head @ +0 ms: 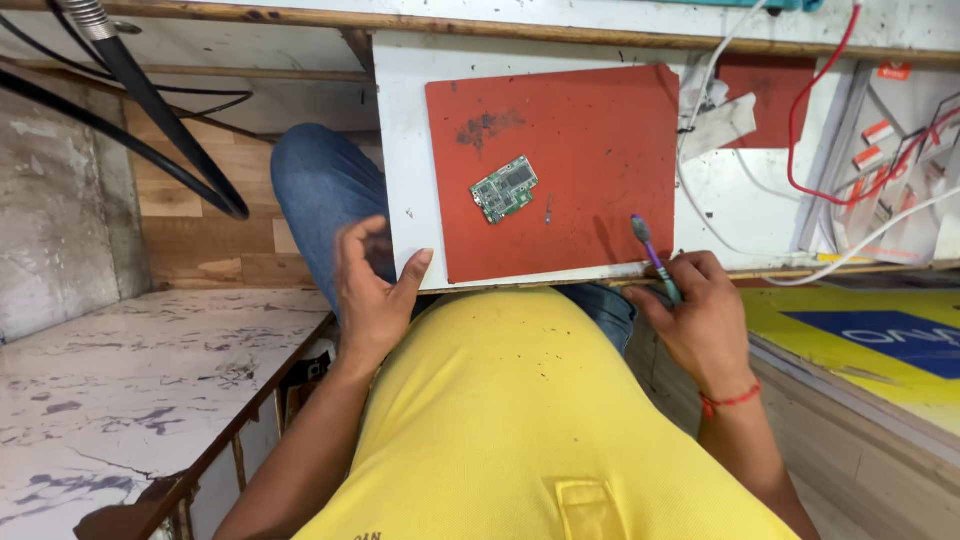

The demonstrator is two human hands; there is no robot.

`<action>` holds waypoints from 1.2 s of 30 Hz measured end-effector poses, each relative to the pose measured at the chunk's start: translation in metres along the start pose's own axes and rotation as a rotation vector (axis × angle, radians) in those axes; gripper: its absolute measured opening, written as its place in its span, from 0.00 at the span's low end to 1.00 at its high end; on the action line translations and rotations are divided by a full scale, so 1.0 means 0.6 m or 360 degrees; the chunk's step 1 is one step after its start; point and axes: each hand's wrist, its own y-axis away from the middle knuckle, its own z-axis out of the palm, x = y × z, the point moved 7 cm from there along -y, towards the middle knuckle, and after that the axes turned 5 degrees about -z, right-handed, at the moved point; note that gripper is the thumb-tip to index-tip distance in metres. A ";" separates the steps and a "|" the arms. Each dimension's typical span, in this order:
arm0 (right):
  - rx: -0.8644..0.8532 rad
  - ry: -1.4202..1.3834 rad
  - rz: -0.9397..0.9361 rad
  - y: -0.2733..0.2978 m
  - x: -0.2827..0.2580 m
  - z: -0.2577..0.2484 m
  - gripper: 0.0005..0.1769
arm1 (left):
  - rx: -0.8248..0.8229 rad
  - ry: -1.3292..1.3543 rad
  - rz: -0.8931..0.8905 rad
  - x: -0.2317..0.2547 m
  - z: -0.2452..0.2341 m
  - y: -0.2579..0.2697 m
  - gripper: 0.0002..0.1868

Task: The person uses a small brush to scrub the surface of a small circuit board placed on a red mat. The person repeatedly brushes different areas of the board, occasionally repositioning it, and continues the cleaning action throughout the clip.

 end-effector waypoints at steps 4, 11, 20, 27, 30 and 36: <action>-0.0018 -0.0113 0.0064 -0.027 -0.016 -0.028 0.18 | 0.0091 -0.0665 0.0827 0.109 -0.006 -0.022 0.30; -0.0036 -0.0227 -0.0193 -0.104 -0.073 0.028 0.25 | -0.0306 -0.0775 0.0992 0.158 0.083 -0.095 0.27; -0.0007 -0.0059 -0.0444 -0.163 -0.139 0.052 0.30 | -0.0088 -0.0711 0.1110 0.179 0.105 -0.125 0.28; -0.0097 -0.0054 -0.0375 -0.164 -0.140 0.066 0.24 | -0.0116 -0.0696 0.1043 0.164 0.103 -0.126 0.28; -0.0203 -0.0120 -0.0392 -0.171 -0.130 0.075 0.26 | -0.0136 -0.0717 0.1039 0.171 0.105 -0.135 0.26; 0.0021 -0.0207 -0.0342 -0.161 -0.131 0.065 0.33 | -0.0108 -0.0710 0.1063 0.166 0.102 -0.130 0.27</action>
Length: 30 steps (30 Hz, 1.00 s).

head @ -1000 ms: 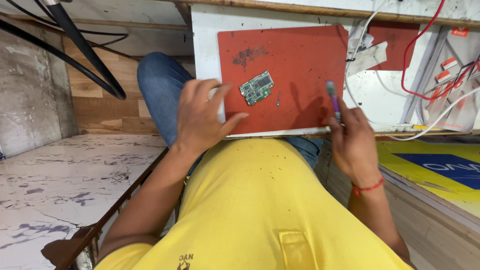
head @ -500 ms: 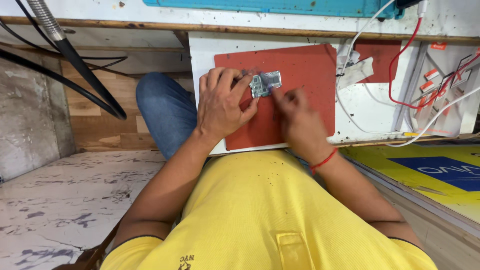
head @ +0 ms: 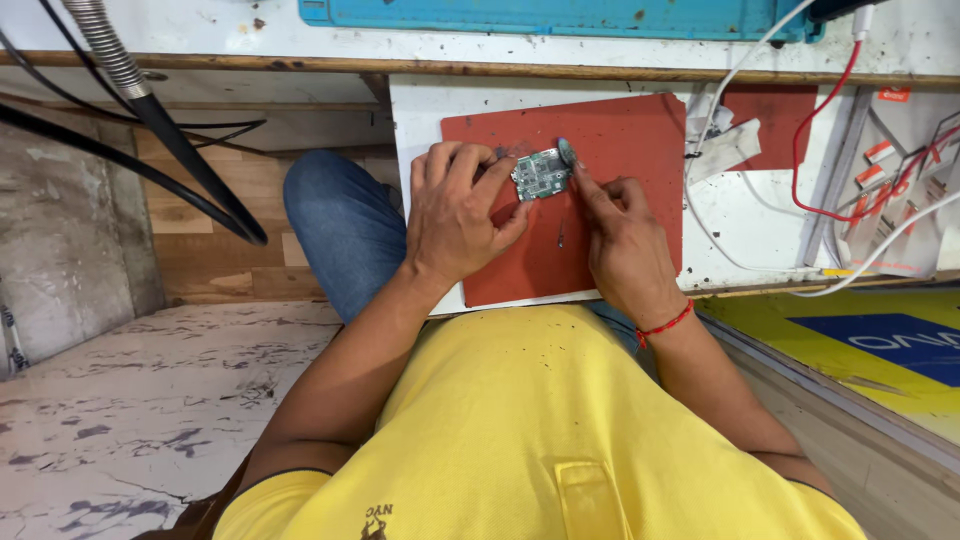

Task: The person uses a small brush to scrub the surface of a small circuit board placed on a red mat. The person repeatedly brushes different areas of the board, occasionally repositioning it, and continues the cleaning action throughout the clip.

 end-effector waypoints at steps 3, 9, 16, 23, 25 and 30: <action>-0.0275 -0.0026 -0.0017 -0.005 -0.006 0.019 0.37 | 0.0022 0.0005 0.0007 0.002 -0.004 -0.008 0.27; -0.0145 0.0090 -0.0104 -0.015 -0.002 -0.007 0.36 | -0.0039 0.0025 -0.0010 0.005 -0.003 -0.004 0.26; -0.0194 0.0108 -0.0051 -0.020 -0.015 -0.003 0.31 | -0.0061 0.0031 -0.0061 0.005 -0.003 0.000 0.27; -0.0169 0.0125 -0.0066 -0.033 0.004 -0.017 0.32 | -0.0099 0.0040 -0.0154 0.005 -0.002 -0.011 0.30; -0.0228 0.0044 -0.0141 -0.026 -0.004 -0.004 0.33 | -0.0076 0.0000 -0.0129 0.004 -0.010 0.000 0.31; -0.0131 0.0109 -0.0011 -0.035 0.017 -0.024 0.30 | -0.0065 -0.0017 -0.0093 0.009 -0.001 -0.010 0.30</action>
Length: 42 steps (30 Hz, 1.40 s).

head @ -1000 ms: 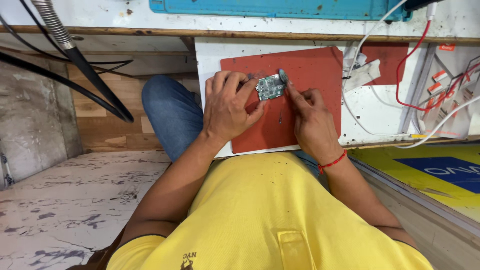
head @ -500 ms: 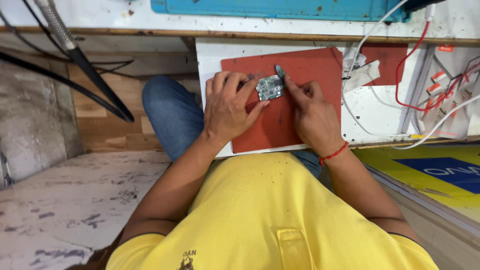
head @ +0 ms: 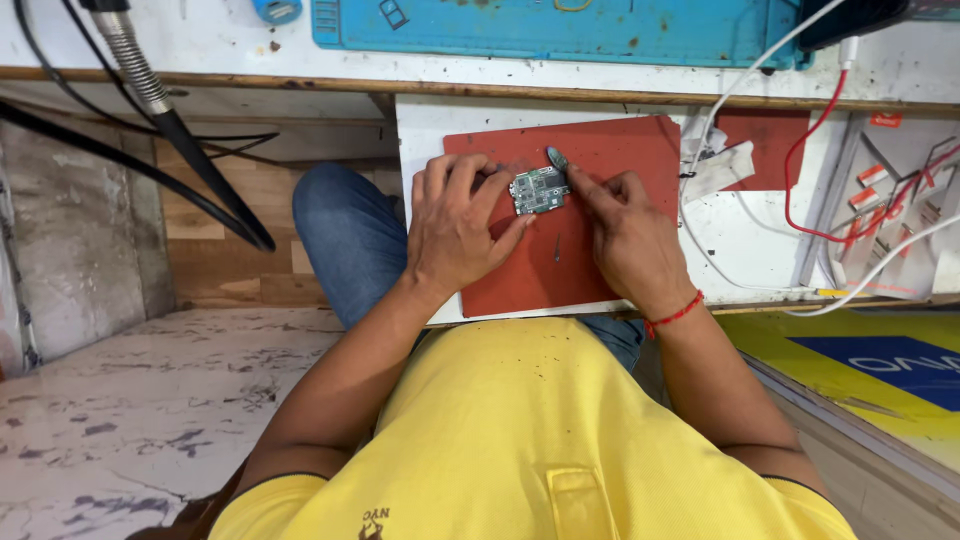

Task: The person uses a small brush to scrub the surface of a small circuit board placed on a red mat. The person repeatedly brushes different areas of the board, occasionally repositioning it, and continues the cleaning action throughout the clip.

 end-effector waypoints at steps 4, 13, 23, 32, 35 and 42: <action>-0.0134 -0.0069 -0.0097 -0.002 -0.012 0.017 0.34 | -0.0010 0.0010 -0.0004 -0.001 -0.008 -0.001 0.30; 0.0018 0.0071 -0.0063 0.021 -0.007 0.011 0.33 | 0.0044 0.0016 0.0040 0.007 -0.008 -0.001 0.29; 0.0088 0.0072 -0.0093 0.022 -0.013 0.006 0.32 | 0.0074 -0.0024 0.0051 0.003 -0.003 0.010 0.28; -0.0099 0.0005 -0.0114 0.020 -0.021 0.026 0.33 | 0.0084 -0.0022 0.0075 0.003 -0.009 0.011 0.31; 0.0008 0.0087 -0.0045 0.016 -0.014 0.015 0.32 | 0.0042 -0.0005 0.0052 0.002 -0.004 0.004 0.31; -0.0046 0.0140 -0.0003 0.018 -0.004 0.024 0.33 | 0.0066 -0.0008 0.0069 0.000 -0.006 0.005 0.31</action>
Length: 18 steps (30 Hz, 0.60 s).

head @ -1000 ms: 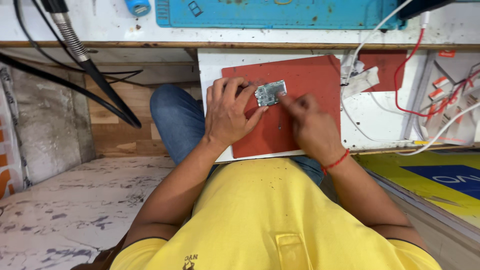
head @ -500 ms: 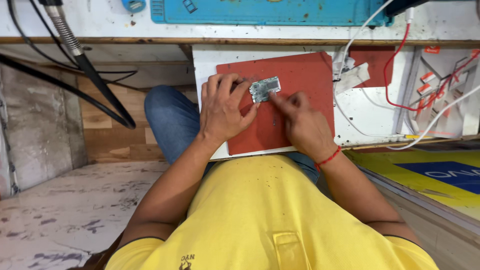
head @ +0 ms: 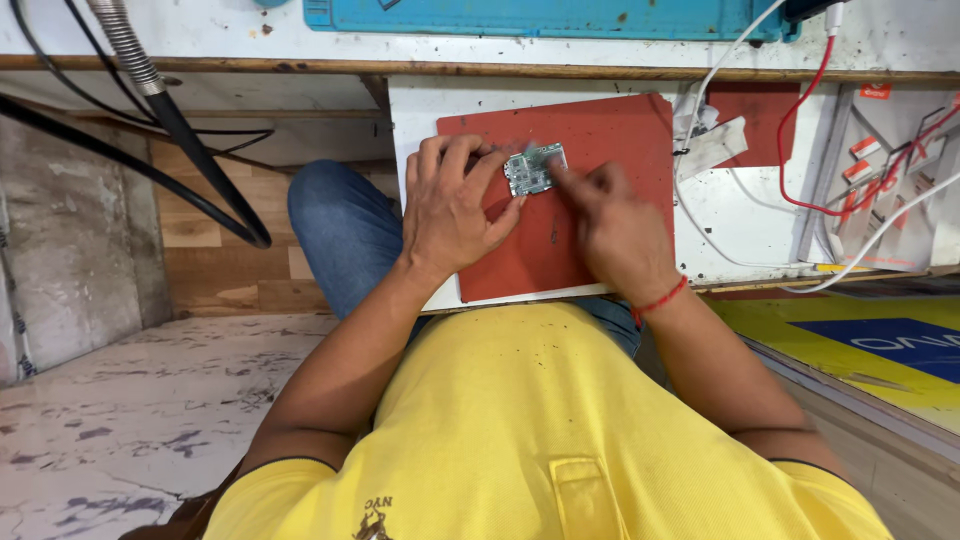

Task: The person uses a small brush to scrub the surface of a small circuit board placed on a red mat. The person repeatedly brushes different areas of the board, occasionally repositioning it, and continues the cleaning action throughout the clip.

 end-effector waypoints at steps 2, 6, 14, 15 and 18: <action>0.0038 -0.0016 -0.0062 0.000 -0.004 -0.003 0.33 | -0.0012 -0.0015 -0.0020 -0.001 0.004 0.002 0.29; -0.0118 -0.0047 -0.0122 -0.007 -0.024 0.007 0.31 | -0.0016 0.0030 -0.0019 -0.006 0.000 0.004 0.29; -0.0163 -0.0056 -0.0101 -0.013 -0.050 0.004 0.34 | -0.0068 0.0195 -0.0121 -0.022 0.008 0.001 0.32; -0.0125 -0.0068 -0.0097 -0.012 -0.051 0.005 0.34 | -0.0044 0.0187 -0.0123 -0.023 0.008 0.003 0.32; -0.0121 -0.0021 -0.0130 -0.002 -0.057 0.008 0.35 | -0.0022 0.0199 -0.0112 -0.019 0.011 0.008 0.32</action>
